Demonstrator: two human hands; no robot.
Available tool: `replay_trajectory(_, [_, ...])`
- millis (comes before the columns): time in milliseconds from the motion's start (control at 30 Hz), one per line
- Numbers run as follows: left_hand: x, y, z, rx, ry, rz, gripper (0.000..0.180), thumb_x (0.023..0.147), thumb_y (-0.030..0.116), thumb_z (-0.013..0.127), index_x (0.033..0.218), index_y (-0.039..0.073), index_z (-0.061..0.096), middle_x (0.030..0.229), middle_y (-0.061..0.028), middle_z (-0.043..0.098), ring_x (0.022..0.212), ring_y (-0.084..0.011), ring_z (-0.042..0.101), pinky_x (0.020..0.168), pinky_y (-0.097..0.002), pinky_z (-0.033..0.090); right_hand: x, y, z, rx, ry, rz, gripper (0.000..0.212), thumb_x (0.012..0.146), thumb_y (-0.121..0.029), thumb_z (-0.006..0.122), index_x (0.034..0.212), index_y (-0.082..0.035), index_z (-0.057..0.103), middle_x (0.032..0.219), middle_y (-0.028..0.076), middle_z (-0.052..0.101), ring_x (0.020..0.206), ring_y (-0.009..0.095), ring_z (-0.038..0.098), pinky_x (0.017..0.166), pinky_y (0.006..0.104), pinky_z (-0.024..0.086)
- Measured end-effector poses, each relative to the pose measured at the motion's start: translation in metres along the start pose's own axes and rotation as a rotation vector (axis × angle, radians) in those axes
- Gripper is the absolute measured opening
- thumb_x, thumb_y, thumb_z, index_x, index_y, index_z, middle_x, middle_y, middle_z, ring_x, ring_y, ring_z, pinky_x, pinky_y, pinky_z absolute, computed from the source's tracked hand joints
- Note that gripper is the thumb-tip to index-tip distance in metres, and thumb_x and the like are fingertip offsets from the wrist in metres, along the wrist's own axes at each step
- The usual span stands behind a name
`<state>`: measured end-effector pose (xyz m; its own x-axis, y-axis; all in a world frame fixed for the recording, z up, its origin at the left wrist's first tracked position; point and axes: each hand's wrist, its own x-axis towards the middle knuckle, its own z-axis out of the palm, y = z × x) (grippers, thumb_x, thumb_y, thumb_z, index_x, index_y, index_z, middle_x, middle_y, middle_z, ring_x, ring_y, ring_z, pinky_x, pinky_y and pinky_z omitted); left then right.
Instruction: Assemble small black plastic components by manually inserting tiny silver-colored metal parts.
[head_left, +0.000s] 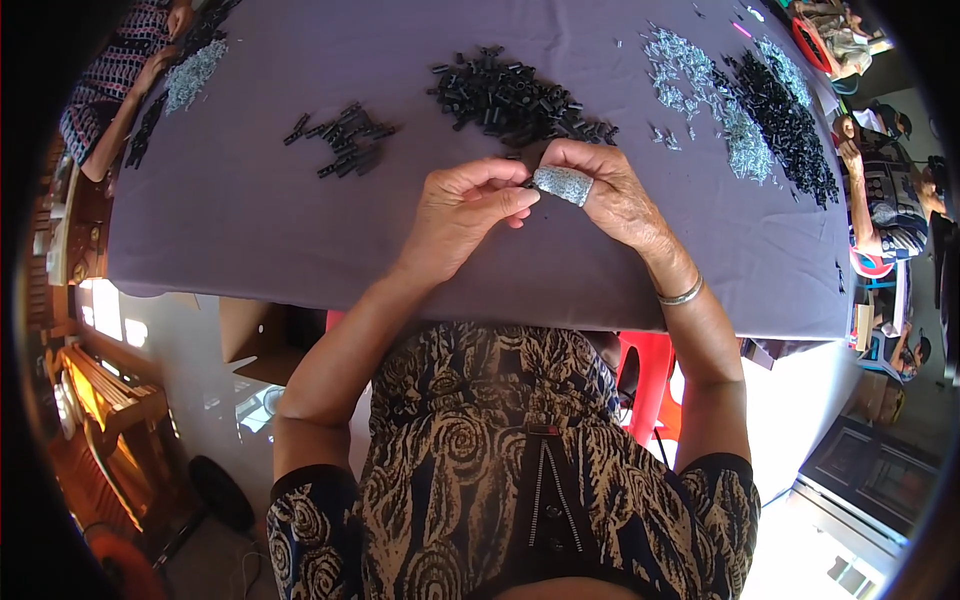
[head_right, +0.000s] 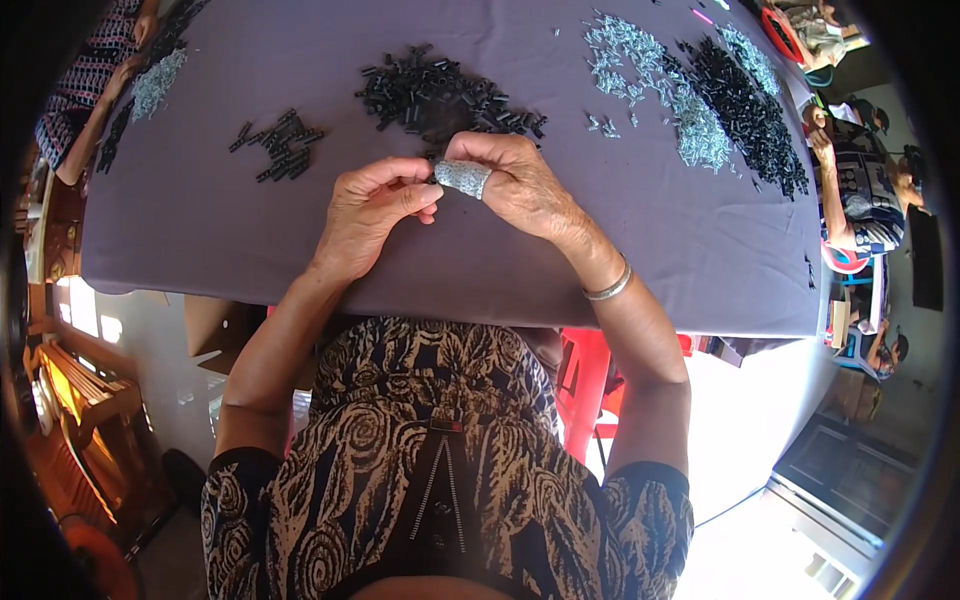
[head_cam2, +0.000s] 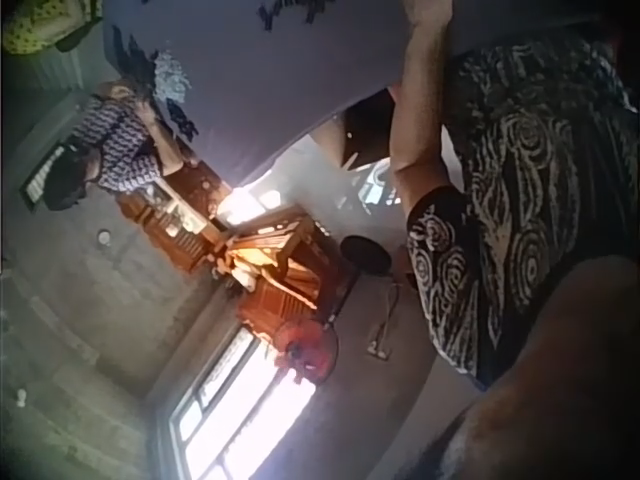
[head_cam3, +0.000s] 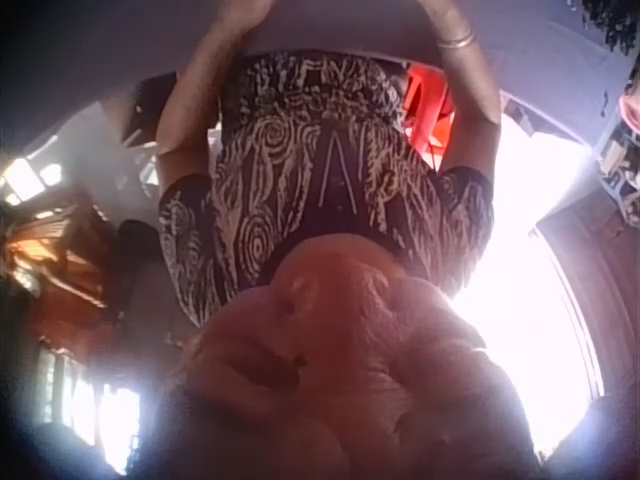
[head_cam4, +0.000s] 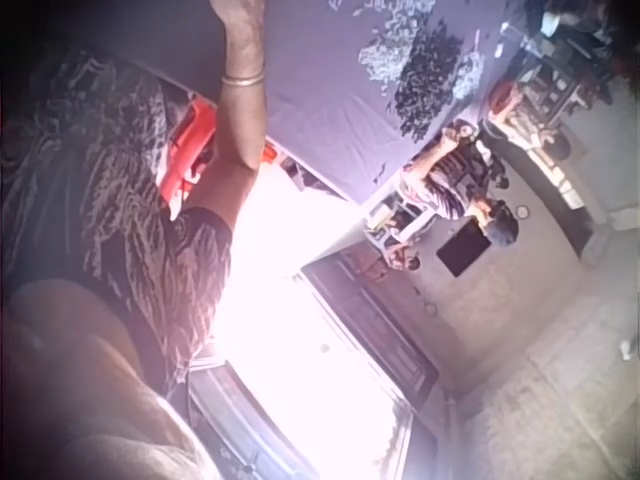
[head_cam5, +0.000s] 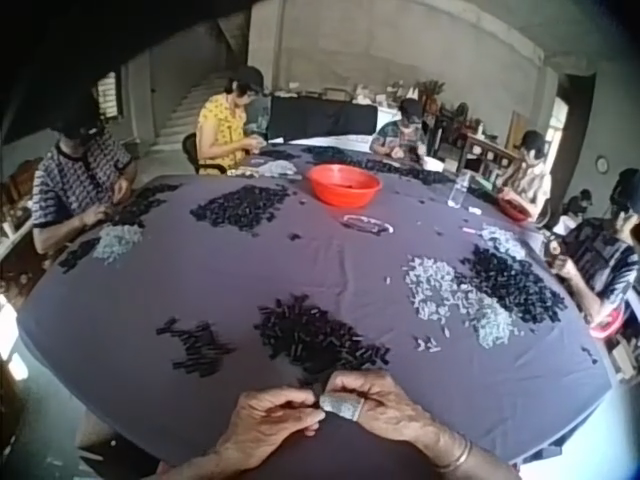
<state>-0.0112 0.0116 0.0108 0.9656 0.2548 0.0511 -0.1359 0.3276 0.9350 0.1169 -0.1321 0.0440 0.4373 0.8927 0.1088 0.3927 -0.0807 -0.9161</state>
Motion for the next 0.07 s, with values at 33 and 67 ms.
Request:
replay_trajectory(33, [0.0000, -0.0012, -0.0005, 0.001, -0.017, 0.002, 0.020, 0.081, 0.002, 0.067, 0.100, -0.001, 0.063, 0.086, -0.0069, 0.063, 0.074, -0.0114, 0.059, 0.064, -0.0246, 0.050, 0.0003, 0.0011, -0.0005, 0.013, -0.012, 0.010, 0.014, 0.086, -0.015, 0.058, 0.081, -0.002, 0.057, 0.066, 0.000, 0.050, 0.066, 0.006, 0.044, 0.060, 0.0231, 0.038])
replay_trajectory(67, [-0.0001, -0.0016, -0.0002, 0.000, -0.017, 0.001, 0.020, 0.081, 0.002, 0.067, 0.100, -0.001, 0.063, 0.086, -0.0069, 0.063, 0.074, -0.0114, 0.059, 0.064, -0.0246, 0.050, 0.0002, 0.0030, -0.0012, 0.024, -0.023, 0.021, 0.011, 0.085, -0.013, 0.059, 0.081, -0.002, 0.057, 0.066, 0.000, 0.051, 0.065, 0.006, 0.044, 0.060, 0.0226, 0.039])
